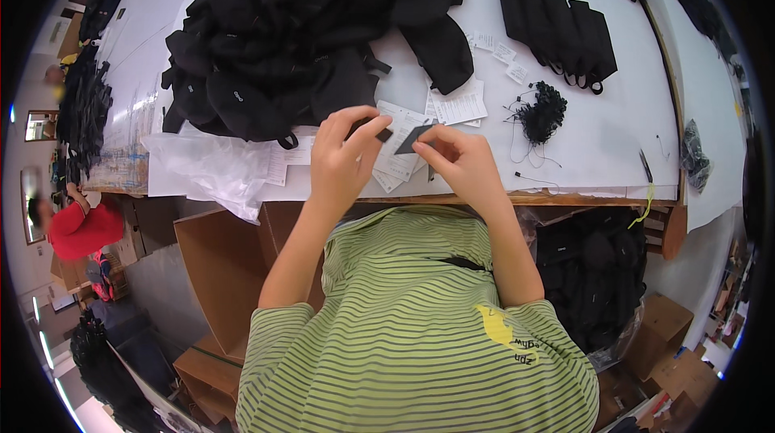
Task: Organizing small black pouches and attaching identifying labels or tags to them on a work table.
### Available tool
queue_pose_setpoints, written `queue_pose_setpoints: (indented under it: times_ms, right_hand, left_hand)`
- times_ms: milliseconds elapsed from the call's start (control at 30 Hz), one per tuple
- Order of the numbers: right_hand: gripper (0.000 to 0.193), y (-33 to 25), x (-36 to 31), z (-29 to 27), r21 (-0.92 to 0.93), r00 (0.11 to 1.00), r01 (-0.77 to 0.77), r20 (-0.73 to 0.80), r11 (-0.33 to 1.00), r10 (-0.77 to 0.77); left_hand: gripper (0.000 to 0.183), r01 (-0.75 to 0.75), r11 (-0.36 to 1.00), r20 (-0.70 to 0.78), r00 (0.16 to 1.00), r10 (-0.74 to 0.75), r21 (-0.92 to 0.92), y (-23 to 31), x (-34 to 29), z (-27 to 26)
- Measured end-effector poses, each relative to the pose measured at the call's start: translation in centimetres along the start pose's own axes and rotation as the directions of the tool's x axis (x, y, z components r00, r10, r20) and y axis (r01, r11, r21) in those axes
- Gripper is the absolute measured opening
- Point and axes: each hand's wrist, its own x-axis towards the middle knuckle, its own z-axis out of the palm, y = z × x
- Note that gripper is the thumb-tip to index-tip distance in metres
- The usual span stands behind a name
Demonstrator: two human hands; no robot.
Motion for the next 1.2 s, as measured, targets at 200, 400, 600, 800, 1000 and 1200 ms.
queue_pose_setpoints:
  times_ms: [200, 400, 600, 800, 1000, 1200]
  right_hand:
    - [0.01, -2.1, 0.8, 2.3, -0.144, 0.977, 0.211, 0.046, 0.967, -0.206]
    - [0.005, -2.0, 0.0, 3.3, -0.233, 0.895, 0.445, 0.163, 0.865, -0.416]
    - [0.005, -1.4, -0.4, 3.1, -0.325, 0.898, 0.439, 0.143, 0.838, -0.416]
    - [0.008, -1.6, -0.6, 2.9, -0.215, 0.933, 0.34, -0.046, 0.915, -0.357]
    - [0.009, -1.2, -0.6, 2.5, -0.355, 0.883, 0.456, 0.063, 0.816, -0.465]
    - [0.005, -1.3, -1.0, 2.5, 0.008, 0.952, 0.302, 0.041, 0.953, -0.302]
  left_hand:
    - [0.025, 0.276, 0.943, -0.21, 0.949, -0.236, 0.185, 2.7, -3.7, -1.7]
    - [0.014, 0.507, 0.857, -0.174, 0.839, -0.515, -0.091, 3.8, -4.5, -1.8]
    - [0.016, 0.448, 0.88, -0.051, 0.886, -0.46, -0.158, 3.3, -4.3, -1.6]
    - [0.014, 0.515, 0.834, 0.006, 0.851, -0.525, -0.2, 3.3, -4.3, -1.6]
    - [0.011, 0.551, 0.793, 0.004, 0.822, -0.57, -0.26, 3.7, -4.1, -1.7]
    - [0.007, 0.356, 0.916, -0.112, 0.918, -0.38, -0.185, 4.3, -3.8, -1.9]
